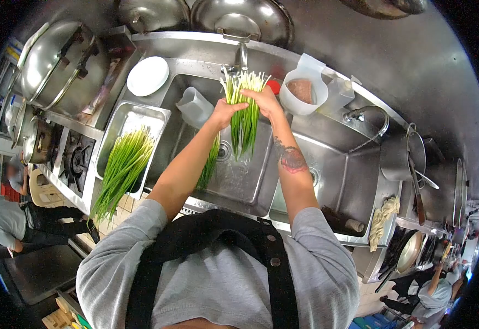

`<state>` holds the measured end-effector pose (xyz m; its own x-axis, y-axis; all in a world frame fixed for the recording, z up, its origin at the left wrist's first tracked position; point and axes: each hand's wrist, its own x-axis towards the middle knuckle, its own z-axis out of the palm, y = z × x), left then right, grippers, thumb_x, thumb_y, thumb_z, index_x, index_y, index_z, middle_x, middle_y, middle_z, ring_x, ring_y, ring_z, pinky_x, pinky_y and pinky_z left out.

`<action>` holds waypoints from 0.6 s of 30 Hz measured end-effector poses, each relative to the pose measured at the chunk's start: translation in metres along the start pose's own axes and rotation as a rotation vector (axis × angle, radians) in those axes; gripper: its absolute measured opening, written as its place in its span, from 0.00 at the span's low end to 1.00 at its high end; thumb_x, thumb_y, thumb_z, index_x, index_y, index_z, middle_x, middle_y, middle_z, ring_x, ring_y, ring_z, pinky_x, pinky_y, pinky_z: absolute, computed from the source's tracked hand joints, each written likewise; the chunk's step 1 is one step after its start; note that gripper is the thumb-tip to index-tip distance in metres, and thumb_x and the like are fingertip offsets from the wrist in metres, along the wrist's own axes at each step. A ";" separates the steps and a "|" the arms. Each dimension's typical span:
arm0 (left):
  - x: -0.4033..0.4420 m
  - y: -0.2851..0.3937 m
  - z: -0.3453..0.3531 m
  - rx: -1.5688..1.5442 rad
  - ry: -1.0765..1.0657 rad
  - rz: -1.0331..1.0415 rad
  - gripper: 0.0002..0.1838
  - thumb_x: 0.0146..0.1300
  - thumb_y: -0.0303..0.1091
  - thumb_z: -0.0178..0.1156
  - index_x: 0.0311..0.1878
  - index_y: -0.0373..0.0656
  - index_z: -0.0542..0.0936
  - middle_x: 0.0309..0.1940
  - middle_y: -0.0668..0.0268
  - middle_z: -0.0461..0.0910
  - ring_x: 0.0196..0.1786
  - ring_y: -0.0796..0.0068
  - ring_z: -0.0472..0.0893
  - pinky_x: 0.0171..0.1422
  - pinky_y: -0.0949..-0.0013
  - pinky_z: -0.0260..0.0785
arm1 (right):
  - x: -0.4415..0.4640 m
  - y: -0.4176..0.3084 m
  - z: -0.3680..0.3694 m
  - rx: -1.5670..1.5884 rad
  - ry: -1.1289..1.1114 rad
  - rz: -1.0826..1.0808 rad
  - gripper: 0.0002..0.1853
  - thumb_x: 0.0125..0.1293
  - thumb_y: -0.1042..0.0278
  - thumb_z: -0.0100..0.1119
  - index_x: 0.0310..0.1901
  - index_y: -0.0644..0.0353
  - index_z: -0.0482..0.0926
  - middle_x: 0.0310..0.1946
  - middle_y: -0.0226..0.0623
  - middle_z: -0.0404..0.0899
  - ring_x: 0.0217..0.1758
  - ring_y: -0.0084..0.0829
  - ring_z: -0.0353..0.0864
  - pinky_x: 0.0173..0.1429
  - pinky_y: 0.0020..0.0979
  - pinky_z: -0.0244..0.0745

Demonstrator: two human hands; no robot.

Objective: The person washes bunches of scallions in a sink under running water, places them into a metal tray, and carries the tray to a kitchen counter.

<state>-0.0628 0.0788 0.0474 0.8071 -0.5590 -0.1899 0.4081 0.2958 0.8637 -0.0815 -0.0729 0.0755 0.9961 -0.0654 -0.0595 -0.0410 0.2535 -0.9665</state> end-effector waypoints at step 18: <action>0.008 -0.005 -0.002 -0.002 -0.049 -0.035 0.18 0.57 0.34 0.62 0.47 0.33 0.73 0.39 0.63 0.78 0.39 0.74 0.78 0.42 0.68 0.73 | 0.005 -0.017 0.007 -0.119 0.023 0.027 0.17 0.50 0.75 0.64 0.44 0.67 0.76 0.38 0.37 0.80 0.38 0.27 0.79 0.41 0.28 0.74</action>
<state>-0.0574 0.0747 0.0410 0.7708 -0.6059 -0.1968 0.4362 0.2768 0.8562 -0.0749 -0.0705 0.0932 0.9925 -0.0826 -0.0899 -0.0778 0.1396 -0.9872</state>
